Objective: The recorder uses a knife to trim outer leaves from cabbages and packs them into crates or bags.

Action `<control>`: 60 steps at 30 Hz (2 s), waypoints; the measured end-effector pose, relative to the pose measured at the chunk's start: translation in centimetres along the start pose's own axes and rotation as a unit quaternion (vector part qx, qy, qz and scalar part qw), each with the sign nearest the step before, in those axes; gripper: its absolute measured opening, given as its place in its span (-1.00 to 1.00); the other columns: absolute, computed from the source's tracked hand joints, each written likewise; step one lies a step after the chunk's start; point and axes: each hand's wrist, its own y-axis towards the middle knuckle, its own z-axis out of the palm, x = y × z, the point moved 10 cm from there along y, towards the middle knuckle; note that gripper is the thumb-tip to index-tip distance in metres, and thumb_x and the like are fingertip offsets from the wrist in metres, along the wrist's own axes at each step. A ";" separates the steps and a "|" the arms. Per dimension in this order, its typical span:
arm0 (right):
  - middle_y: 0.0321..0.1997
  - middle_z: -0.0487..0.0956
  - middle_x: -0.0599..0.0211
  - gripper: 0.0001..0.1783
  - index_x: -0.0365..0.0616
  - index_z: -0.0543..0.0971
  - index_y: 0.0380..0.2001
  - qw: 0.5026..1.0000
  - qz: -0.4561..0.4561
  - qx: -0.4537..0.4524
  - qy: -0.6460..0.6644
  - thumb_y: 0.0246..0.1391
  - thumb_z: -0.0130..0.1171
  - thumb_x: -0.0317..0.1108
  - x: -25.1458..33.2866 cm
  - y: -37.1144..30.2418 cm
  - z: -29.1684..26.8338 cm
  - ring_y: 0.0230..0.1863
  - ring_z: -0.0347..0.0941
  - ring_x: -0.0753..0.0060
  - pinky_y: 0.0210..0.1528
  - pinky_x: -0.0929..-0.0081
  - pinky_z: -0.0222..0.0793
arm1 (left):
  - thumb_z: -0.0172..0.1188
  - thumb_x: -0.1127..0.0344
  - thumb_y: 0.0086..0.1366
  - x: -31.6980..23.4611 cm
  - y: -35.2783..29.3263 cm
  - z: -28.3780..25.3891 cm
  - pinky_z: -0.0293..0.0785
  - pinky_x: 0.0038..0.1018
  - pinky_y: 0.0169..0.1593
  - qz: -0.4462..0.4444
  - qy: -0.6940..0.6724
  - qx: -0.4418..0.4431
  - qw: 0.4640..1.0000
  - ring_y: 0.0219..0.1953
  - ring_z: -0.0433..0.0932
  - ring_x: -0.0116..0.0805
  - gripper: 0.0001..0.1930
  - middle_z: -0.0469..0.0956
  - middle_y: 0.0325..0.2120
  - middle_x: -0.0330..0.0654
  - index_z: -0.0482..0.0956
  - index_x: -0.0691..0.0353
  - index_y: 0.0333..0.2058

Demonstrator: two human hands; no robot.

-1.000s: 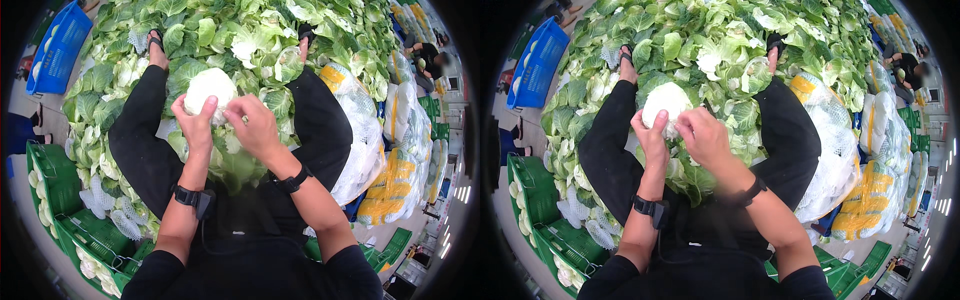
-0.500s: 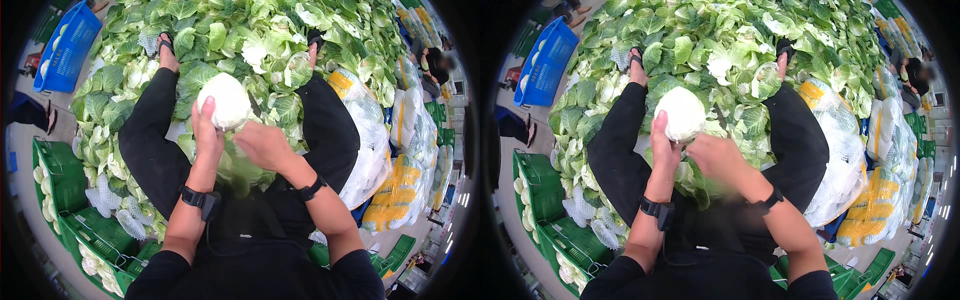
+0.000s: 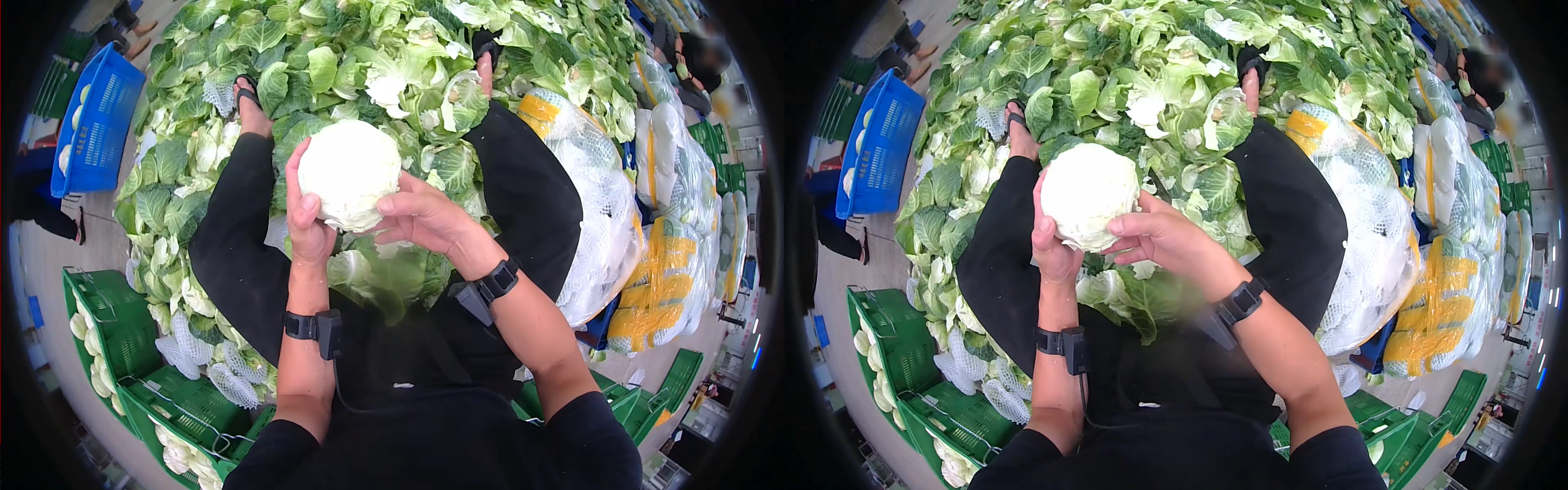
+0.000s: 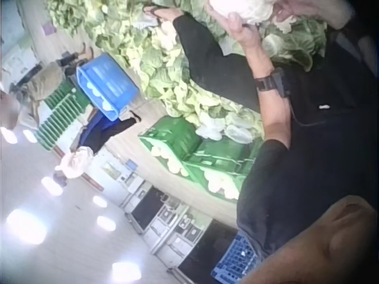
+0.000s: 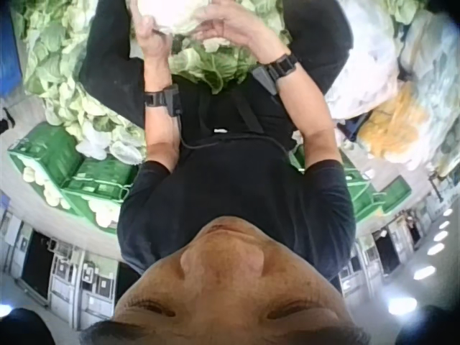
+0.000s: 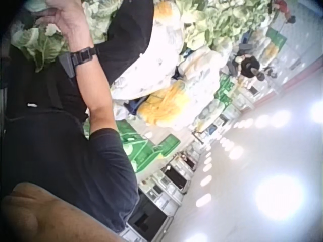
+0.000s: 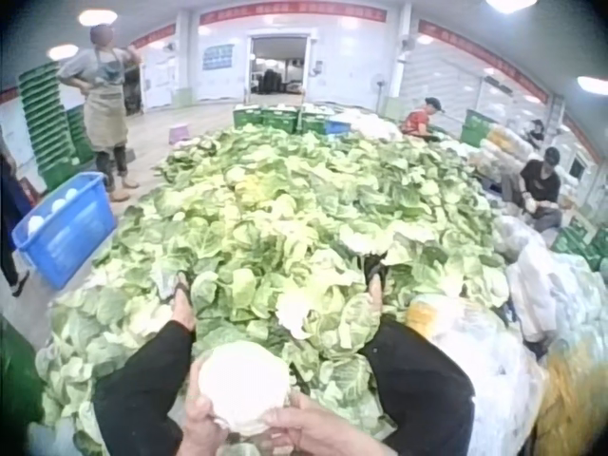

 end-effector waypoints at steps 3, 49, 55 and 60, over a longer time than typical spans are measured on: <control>0.12 0.55 0.21 -0.12 -0.06 0.17 0.36 0.999 -0.018 -0.027 0.000 0.02 0.38 -0.34 -0.3 -0.1 -1.3 -0.05 0.63 0.30 -0.11 0.30 0.62 | 0.30 -0.21 0.10 -1.4 0.4 1.0 0.37 -0.26 0.28 0.030 0.070 0.029 0.997 0.21 0.45 -0.15 0.02 0.40 0.18 -0.03 0.14 0.39 0.35; 0.02 0.64 0.28 -0.76 -0.02 0.67 -0.29 0.467 -0.564 -0.137 -0.667 -0.13 0.29 -0.44 5.7 -6.7 9.7 0.13 0.52 -0.11 0.11 0.13 0.55 | -0.18 -0.24 0.49 5.3 -3.4 1.8 0.44 -0.19 0.23 -0.217 -0.205 -0.080 0.951 0.21 0.47 -0.15 -0.34 0.47 0.20 -0.11 0.34 0.18 0.28; 0.04 0.61 0.12 -0.73 -0.20 0.61 -0.14 0.673 -0.518 -0.197 -0.489 0.04 0.19 -0.53 5.9 -12.3 3.4 0.12 0.52 -0.13 0.04 0.16 0.54 | -0.24 -0.46 0.36 1.7 -5.8 5.9 0.27 0.04 0.31 -0.286 -0.266 -0.085 0.916 0.28 0.38 -0.04 -0.23 0.37 0.30 -0.17 0.34 -0.09 0.33; 0.46 0.20 -0.15 -0.36 -0.21 0.28 0.36 0.640 -0.410 -0.359 -0.541 0.29 0.13 -0.23 10.8 -17.1 1.7 0.49 0.09 0.00 0.46 0.13 -0.01 | -0.08 -0.29 0.35 -5.3 -7.5 10.3 0.24 0.11 0.34 -0.261 -0.316 0.080 0.908 0.33 0.34 0.08 -0.26 0.33 0.33 -0.08 0.28 0.02 0.35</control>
